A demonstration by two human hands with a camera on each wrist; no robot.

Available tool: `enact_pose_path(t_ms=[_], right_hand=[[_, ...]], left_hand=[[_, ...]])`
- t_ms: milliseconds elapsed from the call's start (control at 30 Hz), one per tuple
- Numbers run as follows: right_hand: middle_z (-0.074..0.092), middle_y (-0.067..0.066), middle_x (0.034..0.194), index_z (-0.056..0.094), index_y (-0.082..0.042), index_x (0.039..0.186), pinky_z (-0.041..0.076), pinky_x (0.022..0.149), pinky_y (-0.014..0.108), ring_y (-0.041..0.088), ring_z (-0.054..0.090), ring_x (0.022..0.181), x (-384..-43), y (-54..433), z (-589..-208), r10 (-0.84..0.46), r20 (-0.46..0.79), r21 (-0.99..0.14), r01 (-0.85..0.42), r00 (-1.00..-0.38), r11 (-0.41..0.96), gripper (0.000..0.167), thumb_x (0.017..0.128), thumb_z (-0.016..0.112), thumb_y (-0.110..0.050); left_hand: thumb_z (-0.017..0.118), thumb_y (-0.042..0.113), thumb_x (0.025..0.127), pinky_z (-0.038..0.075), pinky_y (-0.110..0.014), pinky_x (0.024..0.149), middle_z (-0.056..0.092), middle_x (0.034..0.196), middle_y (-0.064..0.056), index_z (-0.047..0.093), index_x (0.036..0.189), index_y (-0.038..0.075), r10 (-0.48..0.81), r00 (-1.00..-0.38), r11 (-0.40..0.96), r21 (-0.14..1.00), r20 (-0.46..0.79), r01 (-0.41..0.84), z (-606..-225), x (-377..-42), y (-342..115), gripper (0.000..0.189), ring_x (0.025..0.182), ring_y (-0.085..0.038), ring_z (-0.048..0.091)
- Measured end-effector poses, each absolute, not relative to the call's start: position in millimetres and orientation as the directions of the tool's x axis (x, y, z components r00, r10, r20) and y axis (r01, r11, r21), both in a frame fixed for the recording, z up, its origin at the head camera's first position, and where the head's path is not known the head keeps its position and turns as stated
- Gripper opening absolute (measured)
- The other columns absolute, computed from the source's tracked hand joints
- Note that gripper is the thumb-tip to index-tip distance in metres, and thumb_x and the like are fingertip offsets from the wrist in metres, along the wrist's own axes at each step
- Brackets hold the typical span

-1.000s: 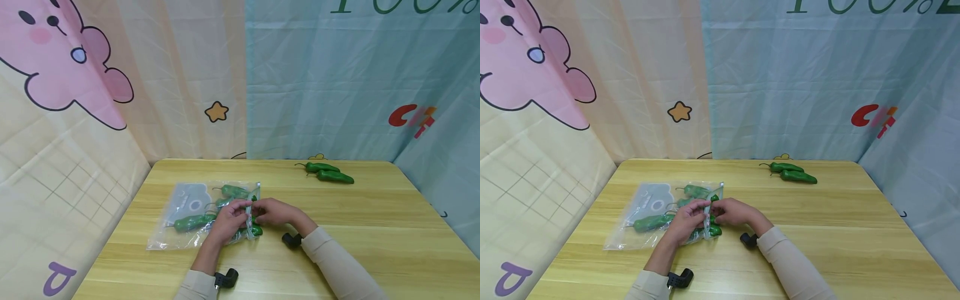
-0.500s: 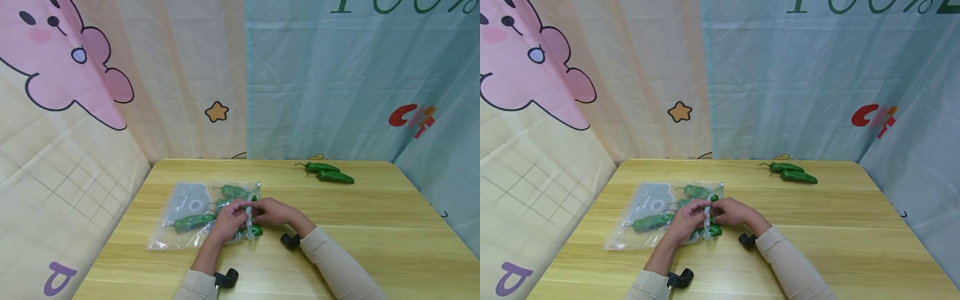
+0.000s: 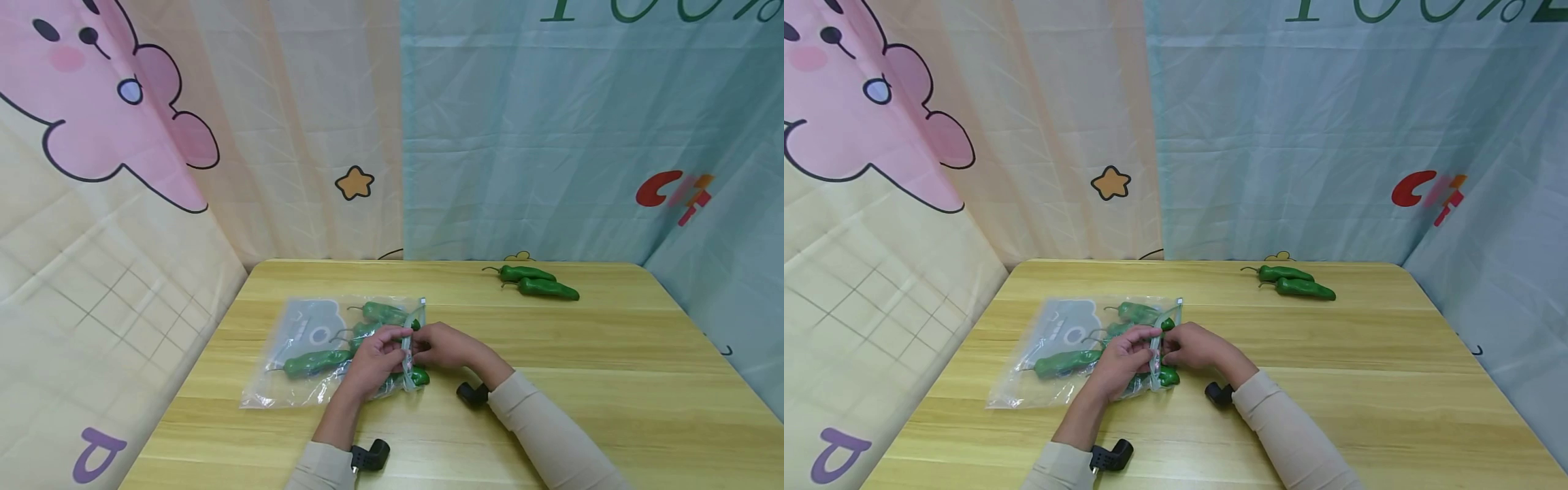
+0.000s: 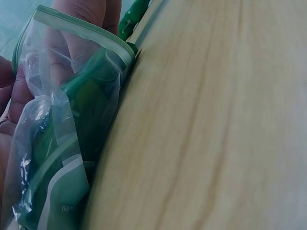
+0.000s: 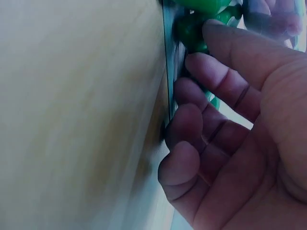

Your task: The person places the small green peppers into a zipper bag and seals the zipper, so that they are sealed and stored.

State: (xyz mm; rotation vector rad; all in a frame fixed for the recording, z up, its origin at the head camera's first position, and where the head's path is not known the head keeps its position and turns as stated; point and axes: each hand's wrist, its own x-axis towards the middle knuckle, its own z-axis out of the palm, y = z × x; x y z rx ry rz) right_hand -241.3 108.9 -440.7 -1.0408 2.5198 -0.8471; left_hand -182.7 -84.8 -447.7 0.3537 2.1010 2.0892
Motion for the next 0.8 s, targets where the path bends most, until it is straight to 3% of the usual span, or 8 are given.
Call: enact_pose_path(t_ms=[500,800], right_hand=[[0.062,-0.007,0.089,0.067,-0.016,0.096,0.05,0.07,0.032,0.013,0.056,0.079,-256,155,-434,-0.608,0.0,-0.624,-0.475,-0.794,0.62,0.004,0.096,0.065,-0.019],[0.064,-0.003,0.095,0.068,-0.011,0.103,0.051,0.072,0.036,0.015,0.058,0.085,-262,210,-425,-0.531,0.059,-0.57,-0.465,-0.845,0.677,0.01,0.098,0.063,-0.018]], left_hand=[[0.058,-0.007,0.089,0.057,-0.026,0.069,0.056,0.116,-0.014,0.06,0.127,-0.006,0.267,-0.963,0.003,0.999,0.045,0.047,-446,-182,-84,0.038,0.082,-0.011,0.057],[0.058,-0.009,0.088,0.057,-0.026,0.068,0.058,0.099,-0.009,0.056,0.128,-0.011,0.25,-0.968,-0.087,0.996,0.027,0.005,-450,-184,-85,0.041,0.08,-0.013,0.058]])
